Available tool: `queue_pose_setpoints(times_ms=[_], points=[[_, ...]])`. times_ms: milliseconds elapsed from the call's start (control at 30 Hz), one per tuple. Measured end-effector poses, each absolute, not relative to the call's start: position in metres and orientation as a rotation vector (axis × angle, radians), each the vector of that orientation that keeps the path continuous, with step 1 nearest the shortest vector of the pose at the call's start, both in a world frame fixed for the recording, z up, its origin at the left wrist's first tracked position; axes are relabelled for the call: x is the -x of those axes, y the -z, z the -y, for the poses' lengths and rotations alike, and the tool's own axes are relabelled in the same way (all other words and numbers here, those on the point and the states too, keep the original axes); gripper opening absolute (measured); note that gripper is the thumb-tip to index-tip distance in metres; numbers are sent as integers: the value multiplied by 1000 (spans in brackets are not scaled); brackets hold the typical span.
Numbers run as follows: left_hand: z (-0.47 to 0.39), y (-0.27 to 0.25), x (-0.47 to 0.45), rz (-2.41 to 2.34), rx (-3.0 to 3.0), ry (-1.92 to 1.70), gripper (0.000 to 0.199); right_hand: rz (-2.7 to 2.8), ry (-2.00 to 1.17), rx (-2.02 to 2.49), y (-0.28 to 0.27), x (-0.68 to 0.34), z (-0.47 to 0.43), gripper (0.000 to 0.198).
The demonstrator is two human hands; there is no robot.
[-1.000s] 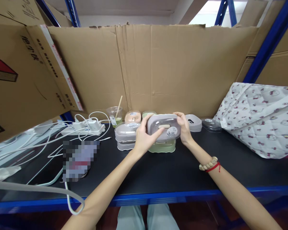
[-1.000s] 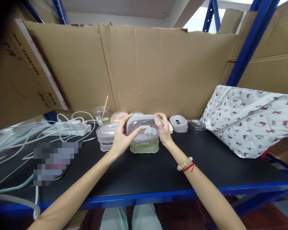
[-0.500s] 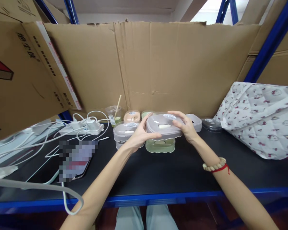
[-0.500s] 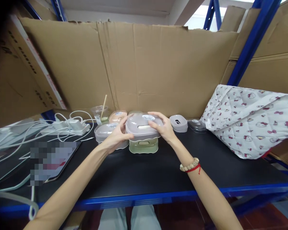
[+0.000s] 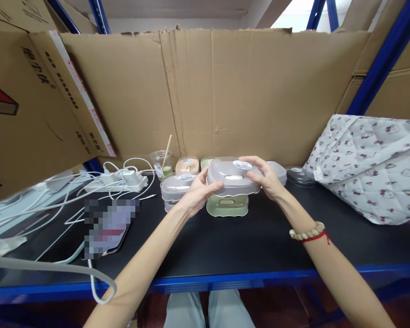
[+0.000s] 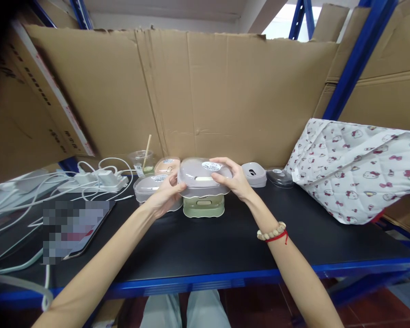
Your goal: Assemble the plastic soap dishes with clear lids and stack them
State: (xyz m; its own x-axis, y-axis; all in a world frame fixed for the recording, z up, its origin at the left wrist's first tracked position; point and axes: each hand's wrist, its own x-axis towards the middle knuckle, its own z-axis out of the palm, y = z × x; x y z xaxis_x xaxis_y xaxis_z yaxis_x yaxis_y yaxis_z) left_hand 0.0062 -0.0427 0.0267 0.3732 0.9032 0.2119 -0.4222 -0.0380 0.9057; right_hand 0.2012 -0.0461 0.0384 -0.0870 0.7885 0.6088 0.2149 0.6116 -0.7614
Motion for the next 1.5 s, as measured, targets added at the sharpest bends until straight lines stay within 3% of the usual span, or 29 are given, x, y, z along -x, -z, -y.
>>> queue_pose_setpoints(times_ms=[200,400,533,667,900,1000,1100,1267,1500], points=[[46,-28,-6,-458,-1121,-1108,78,1704,-541,864,-39,-204,46,48],[50,-33,-6,-526,-1004,-1114,48,1743,-538,852,-35,-197,48,59],[50,-37,-6,-532,-972,-1220,53,1502,-815,940,-36,-190,51,68],[49,-36,-7,-546,-1028,-1247,56,1316,-1136,1025,-41,-186,52,55],[46,-26,-8,-864,-1508,-1490,66,1071,-1062,1164,-36,-200,40,25],[48,-23,-8,-872,-2025,-1554,56,1192,-1128,1258,-31,-209,36,20],[49,-19,-9,-810,-2343,-1330,41,1361,-1207,1328,-27,-210,37,19],[47,-11,-13,-825,-2476,-1128,30,1563,-950,1448,-23,-206,36,26],[48,-11,-14,-837,-2512,-1193,28,1716,4,1610,-1,-225,15,21]])
